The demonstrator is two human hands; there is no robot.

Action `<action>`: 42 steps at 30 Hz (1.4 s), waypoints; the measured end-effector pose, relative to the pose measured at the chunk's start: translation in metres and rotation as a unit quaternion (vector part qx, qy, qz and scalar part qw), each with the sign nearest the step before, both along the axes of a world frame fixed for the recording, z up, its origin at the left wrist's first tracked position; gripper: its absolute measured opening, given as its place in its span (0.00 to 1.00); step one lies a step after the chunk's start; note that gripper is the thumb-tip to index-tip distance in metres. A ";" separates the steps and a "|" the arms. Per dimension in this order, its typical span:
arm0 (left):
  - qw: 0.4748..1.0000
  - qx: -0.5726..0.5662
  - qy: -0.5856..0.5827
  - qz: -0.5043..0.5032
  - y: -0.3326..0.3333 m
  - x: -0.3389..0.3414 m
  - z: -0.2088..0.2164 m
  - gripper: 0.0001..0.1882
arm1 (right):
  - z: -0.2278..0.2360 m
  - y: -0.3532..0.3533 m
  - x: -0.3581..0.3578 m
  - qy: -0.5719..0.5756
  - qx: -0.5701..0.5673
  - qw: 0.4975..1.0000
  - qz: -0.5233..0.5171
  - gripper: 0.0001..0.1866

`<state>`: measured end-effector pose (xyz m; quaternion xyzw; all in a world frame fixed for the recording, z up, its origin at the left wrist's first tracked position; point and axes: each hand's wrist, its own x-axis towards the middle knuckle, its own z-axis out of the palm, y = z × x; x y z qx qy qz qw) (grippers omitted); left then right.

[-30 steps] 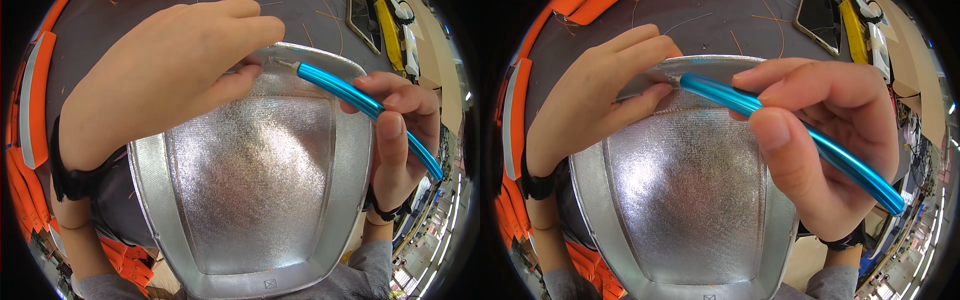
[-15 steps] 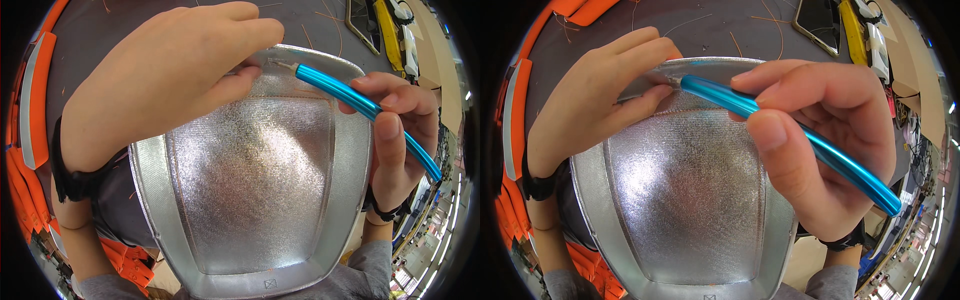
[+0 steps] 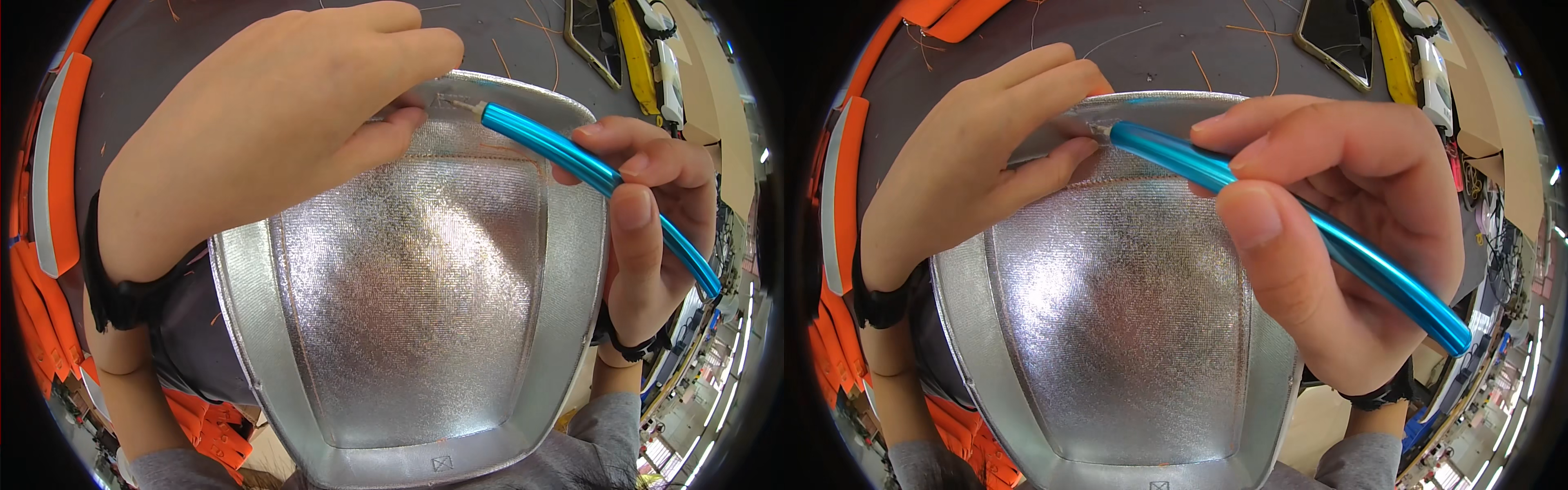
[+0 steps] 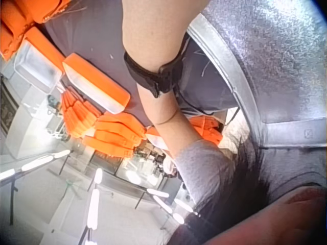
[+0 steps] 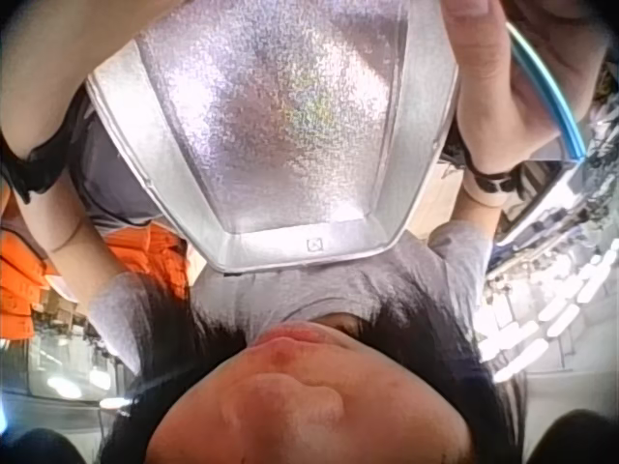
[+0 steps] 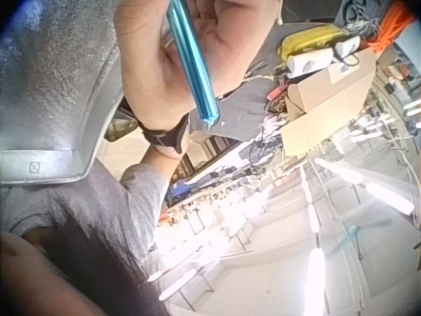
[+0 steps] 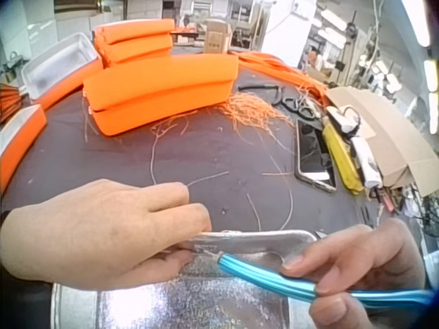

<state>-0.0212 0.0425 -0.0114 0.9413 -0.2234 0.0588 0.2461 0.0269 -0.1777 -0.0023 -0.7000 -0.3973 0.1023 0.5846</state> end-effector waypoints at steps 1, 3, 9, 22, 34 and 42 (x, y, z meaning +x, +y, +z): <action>1.000 -0.001 0.006 0.000 0.000 0.000 0.000 0.12 | 0.001 0.000 0.000 0.001 -0.001 1.000 0.001 0.09; 1.000 0.000 0.013 0.001 0.000 0.000 0.000 0.12 | 0.000 0.000 0.000 0.001 0.001 1.000 0.002 0.09; 1.000 0.002 0.013 0.001 -0.001 0.000 0.001 0.13 | -0.001 -0.001 0.000 0.006 0.006 1.000 0.004 0.09; 1.000 0.003 -0.006 0.002 -0.002 -0.001 -0.001 0.13 | -0.001 -0.002 0.002 -0.002 -0.003 1.000 0.013 0.10; 1.000 0.007 -0.005 0.006 -0.003 -0.001 -0.001 0.13 | 0.000 -0.002 0.002 -0.008 -0.017 1.000 0.009 0.10; 1.000 0.005 0.008 0.007 -0.003 0.000 0.001 0.13 | -0.001 -0.005 0.004 -0.013 -0.017 1.000 0.013 0.10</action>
